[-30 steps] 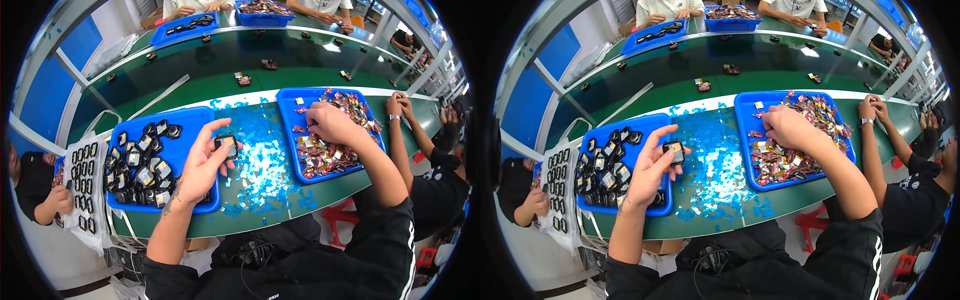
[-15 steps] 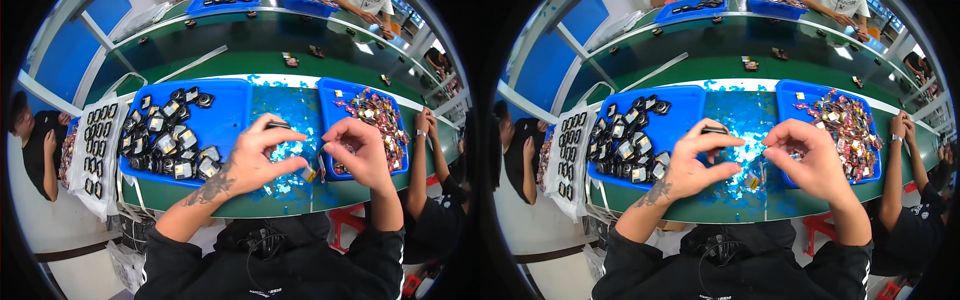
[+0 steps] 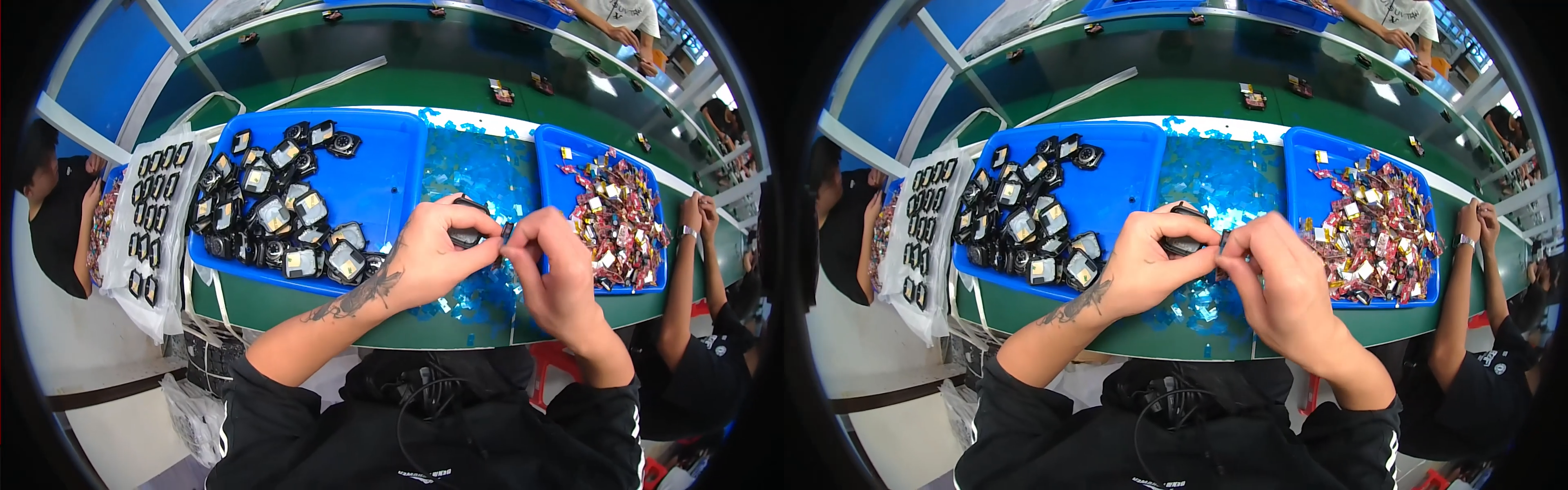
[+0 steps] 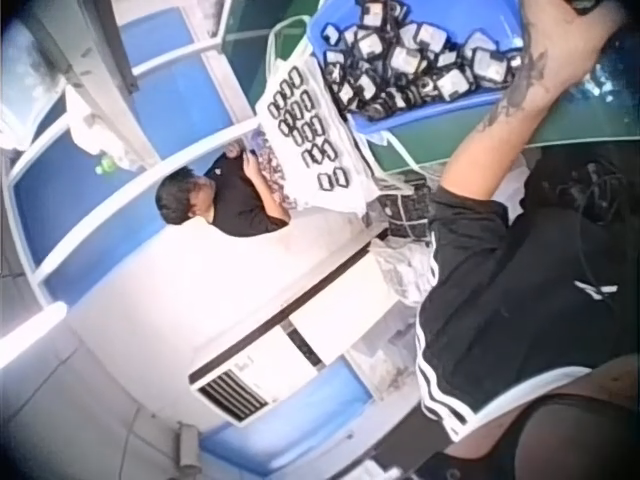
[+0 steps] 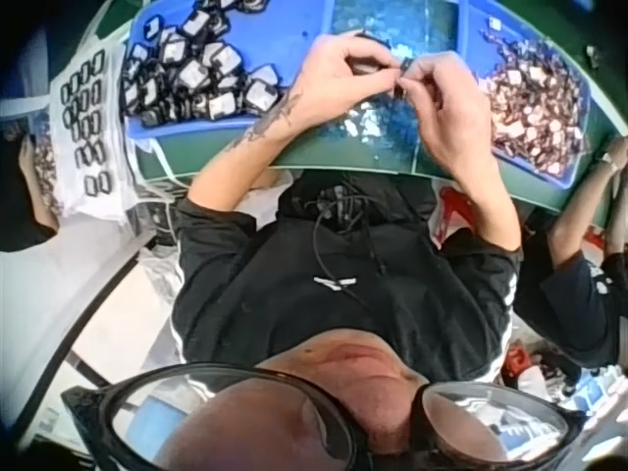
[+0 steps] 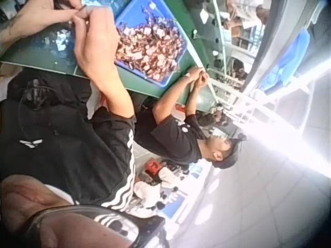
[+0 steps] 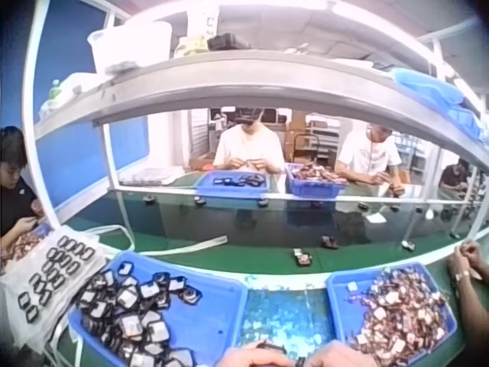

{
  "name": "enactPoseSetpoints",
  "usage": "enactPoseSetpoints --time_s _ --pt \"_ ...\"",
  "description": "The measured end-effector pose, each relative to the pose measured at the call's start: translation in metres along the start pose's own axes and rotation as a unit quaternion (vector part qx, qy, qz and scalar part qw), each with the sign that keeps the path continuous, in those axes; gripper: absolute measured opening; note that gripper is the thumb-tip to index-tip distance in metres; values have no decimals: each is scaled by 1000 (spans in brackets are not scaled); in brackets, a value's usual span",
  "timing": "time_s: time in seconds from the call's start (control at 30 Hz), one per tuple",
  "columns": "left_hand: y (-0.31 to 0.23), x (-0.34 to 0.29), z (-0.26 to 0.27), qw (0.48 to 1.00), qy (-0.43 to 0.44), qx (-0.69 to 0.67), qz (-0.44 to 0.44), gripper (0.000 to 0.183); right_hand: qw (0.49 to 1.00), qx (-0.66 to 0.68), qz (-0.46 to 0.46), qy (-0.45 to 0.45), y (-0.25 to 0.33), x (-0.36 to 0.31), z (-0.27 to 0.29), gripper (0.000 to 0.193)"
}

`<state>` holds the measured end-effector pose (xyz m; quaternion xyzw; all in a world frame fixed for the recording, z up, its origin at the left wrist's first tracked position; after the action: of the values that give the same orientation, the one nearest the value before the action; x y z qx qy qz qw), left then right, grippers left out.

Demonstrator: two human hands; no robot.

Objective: Manually assembling small electronic modules, possibly smart watch components, by applying small parts and adhesive strips.

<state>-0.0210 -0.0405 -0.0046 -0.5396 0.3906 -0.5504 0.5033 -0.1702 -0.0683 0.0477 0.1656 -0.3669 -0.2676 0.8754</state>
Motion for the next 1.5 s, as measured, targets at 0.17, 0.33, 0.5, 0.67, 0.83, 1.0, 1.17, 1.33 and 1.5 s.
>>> enactPoseSetpoints --time_s 0.17,0.33,0.5,0.67,0.83,1.0,1.17,1.33,1.5 --pt "-1 1 1 998 -15 -40 48 13 994 17 -88 57 -21 -3 0 23" --pt "0 -4 -8 968 73 -184 156 14 955 221 -188 68 -37 -8 -9 32" --pt "6 -7 -15 948 127 -218 196 22 868 449 -209 -19 -47 -20 -14 14" --pt "2 -1 0 990 20 -131 43 51 892 354 -264 -95 -43 -34 1 11" --pt "5 -7 -12 990 22 -130 45 52 968 160 -171 -94 -14 -10 -14 15" --pt "2 -6 -15 970 72 -214 92 44 976 102 -161 -109 -12 -6 -12 13" --pt "5 -9 -18 971 69 -207 96 42 974 107 -172 -102 -13 -4 -9 11" --pt "2 -9 -19 974 67 -201 76 41 969 118 -188 -108 -14 -4 -10 11" --pt "6 -10 -20 980 74 -172 67 41 969 112 -197 -95 -17 -4 -8 9"
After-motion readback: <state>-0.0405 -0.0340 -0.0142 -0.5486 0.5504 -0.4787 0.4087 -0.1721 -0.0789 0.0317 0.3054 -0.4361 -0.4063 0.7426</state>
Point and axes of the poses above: each hand's wrist, its own x-axis towards the middle knuckle, its own z-axis out of the back of the hand, y = z × x, the point moved 5 cm from there along x, towards the middle knuckle, and after that the axes turned 5 degrees about -y, right-handed, at the moved point
